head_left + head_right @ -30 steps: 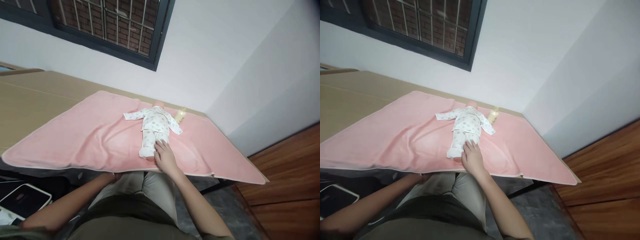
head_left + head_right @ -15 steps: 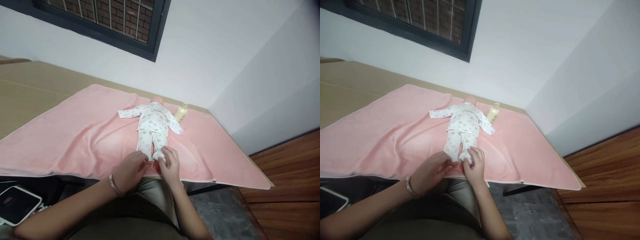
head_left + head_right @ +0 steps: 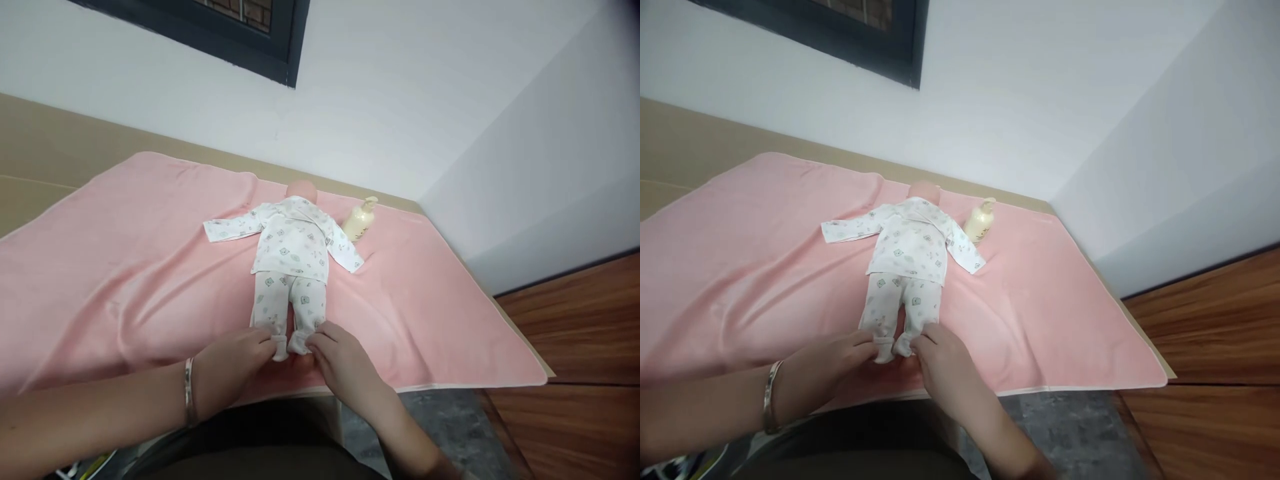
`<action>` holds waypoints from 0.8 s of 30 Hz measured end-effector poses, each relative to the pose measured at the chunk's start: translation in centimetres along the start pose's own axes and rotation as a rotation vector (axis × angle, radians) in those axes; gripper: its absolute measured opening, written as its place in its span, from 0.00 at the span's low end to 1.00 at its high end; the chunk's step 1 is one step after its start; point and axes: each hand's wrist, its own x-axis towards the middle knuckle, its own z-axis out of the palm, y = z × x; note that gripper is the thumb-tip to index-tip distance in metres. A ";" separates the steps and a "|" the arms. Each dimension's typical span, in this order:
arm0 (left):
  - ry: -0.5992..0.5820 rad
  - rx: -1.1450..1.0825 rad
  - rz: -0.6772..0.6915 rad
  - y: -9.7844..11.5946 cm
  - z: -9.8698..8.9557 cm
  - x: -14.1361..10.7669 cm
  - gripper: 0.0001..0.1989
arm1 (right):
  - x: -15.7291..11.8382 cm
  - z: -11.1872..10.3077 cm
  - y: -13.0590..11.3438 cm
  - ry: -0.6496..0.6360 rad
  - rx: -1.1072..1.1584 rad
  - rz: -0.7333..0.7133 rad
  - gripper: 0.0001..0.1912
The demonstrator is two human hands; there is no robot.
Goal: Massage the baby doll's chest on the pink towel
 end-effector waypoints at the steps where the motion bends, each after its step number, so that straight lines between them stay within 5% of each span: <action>1: -0.040 -0.020 -0.002 -0.2 -0.3 0.3 0.12 | 0.4 -0.5 0.0 -0.069 -0.048 -0.002 0.13; 5: -0.182 -0.025 -0.030 0.0 -2.8 1.9 0.14 | 2.6 -3.2 -0.2 -0.330 -0.117 -0.050 0.14; 8: -0.156 -0.069 -0.033 0.9 -5.9 4.6 0.13 | 5.2 -6.9 -0.2 -0.353 -0.036 -0.139 0.12; 10: -0.044 -0.158 -0.039 1.5 -8.3 7.6 0.11 | 7.8 -10.0 0.8 -0.195 0.051 -0.113 0.13; 13: 0.164 -0.406 -0.107 1.8 -11.6 14.1 0.12 | 13.3 -14.6 4.1 0.240 0.130 0.000 0.14; 16: 0.292 -1.090 -0.251 1.2 -13.6 22.0 0.12 | 19.2 -17.5 9.0 0.589 0.115 0.166 0.18; 20: 0.305 -1.733 -0.436 -0.3 -13.6 29.5 0.30 | 23.8 -16.8 14.4 0.733 0.068 0.406 0.26; 24: 0.184 -1.862 -0.377 -0.6 -12.6 31.3 0.36 | 23.4 -13.8 16.7 0.742 0.154 0.400 0.30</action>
